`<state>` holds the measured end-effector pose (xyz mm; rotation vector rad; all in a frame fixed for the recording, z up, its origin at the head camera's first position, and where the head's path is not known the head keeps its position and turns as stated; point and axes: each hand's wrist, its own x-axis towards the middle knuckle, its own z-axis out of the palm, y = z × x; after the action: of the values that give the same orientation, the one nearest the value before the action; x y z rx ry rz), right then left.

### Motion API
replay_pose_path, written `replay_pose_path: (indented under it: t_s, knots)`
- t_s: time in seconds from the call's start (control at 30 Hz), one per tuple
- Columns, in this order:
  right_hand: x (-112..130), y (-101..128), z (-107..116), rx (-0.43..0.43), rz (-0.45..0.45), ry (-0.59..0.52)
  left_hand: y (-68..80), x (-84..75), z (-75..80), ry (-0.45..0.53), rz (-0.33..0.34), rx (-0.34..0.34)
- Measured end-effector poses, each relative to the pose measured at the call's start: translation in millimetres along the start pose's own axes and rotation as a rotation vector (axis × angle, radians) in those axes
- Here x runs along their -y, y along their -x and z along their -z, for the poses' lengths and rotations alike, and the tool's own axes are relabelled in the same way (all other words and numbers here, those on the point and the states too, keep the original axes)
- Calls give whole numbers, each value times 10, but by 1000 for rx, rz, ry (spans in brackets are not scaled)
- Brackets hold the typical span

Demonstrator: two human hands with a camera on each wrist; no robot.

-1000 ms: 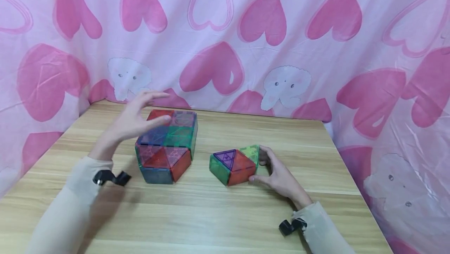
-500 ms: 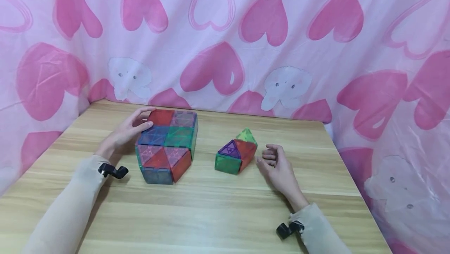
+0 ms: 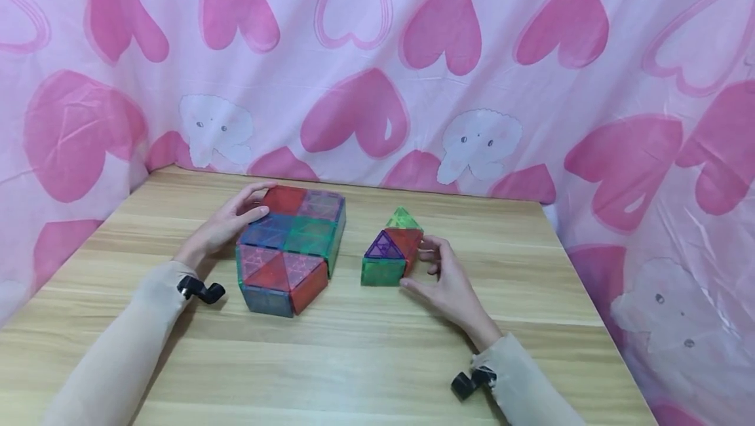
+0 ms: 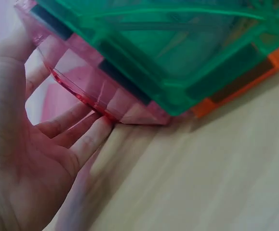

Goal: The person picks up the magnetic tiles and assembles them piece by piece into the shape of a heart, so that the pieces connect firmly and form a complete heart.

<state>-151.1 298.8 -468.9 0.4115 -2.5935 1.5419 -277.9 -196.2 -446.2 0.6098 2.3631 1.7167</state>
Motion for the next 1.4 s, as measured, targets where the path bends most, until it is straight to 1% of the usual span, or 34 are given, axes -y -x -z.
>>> replay_pose_path:
  t_s: [0.13,0.23,0.47,0.63,0.7,0.8,0.87,0.93,1.0,1.07,1.13,1.2,1.27,1.4]
  knots:
    - [27,-138,-72,38,13,-11,-52,10,-95,13,-4,16]
    - [26,-218,-119,73,37,11,-74,34,-133,19,-5,15]
    - [31,-372,-247,112,75,72,-95,60,-168,22,-31,19]
    - [79,-439,-360,144,145,64,-97,84,-189,31,-42,29]
    - [111,-420,-392,136,147,72,-92,86,-198,41,-51,38]
    - [168,-315,-456,76,108,65,-89,87,-211,67,-58,59]
    - [241,-203,-522,33,69,26,-88,90,-212,75,-57,70]
    - [329,-81,-604,26,40,-59,-83,84,-210,78,-49,76]
    - [432,26,-681,58,22,-146,-74,72,-206,66,-43,75]
    - [509,91,-746,104,21,-219,-62,64,-197,44,-36,70]
    - [554,119,-781,141,16,-259,-49,66,-191,21,-35,64]
    - [563,107,-785,156,14,-265,-30,78,-183,14,-56,67]
    - [546,71,-758,163,2,-258,-13,107,-174,35,-95,70]
    - [480,-35,-670,210,4,-229,25,170,-144,151,-184,81]
